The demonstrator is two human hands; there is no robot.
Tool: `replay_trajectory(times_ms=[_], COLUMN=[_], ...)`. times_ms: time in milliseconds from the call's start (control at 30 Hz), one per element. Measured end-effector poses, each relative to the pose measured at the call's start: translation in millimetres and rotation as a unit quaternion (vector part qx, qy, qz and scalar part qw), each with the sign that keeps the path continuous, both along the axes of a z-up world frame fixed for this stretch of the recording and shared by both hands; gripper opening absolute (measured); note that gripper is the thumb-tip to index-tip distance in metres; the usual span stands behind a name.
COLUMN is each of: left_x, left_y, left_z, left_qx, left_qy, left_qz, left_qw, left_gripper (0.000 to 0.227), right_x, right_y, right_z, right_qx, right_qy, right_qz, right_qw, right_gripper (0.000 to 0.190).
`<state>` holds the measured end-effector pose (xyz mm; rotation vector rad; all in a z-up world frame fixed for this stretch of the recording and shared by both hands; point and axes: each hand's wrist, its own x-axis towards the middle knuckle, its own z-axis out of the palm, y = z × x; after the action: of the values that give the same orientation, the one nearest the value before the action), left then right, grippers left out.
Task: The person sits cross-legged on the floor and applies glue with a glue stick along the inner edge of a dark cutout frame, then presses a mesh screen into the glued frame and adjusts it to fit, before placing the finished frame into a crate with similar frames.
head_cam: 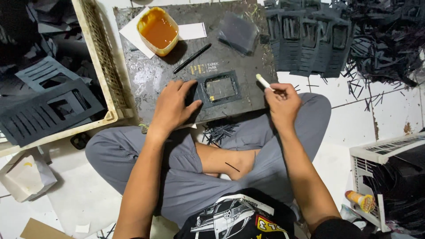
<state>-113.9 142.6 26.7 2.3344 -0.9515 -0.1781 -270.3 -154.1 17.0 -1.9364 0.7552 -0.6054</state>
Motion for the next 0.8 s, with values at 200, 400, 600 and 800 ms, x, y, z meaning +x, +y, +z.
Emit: replay_trajectory(times_ms=[200,400,600,800], left_x=[2,8,8,9], left_y=[6,3,-4,-8], left_z=[1,11,16,13], left_qx=[-0.123,-0.175,-0.205,-0.202], left_qy=[-0.008,-0.084,-0.104,-0.109], left_qz=[0.052,0.09,0.097,0.095], left_qw=[0.991,0.977,0.968,0.969], left_gripper=[0.021,0.016,0.015,0.017], right_x=[21,24,42,121], right_y=[0,9,-1,-14], right_z=[-3,14,21,-4], right_qx=[-0.295,-0.401,-0.426,-0.458], right_qy=[-0.019,-0.025,-0.064,-0.085], right_qz=[0.047,0.063,0.088,0.224], right_qw=[0.954,0.914,0.898,0.856], right_gripper=[0.019,0.019,0.021,0.039])
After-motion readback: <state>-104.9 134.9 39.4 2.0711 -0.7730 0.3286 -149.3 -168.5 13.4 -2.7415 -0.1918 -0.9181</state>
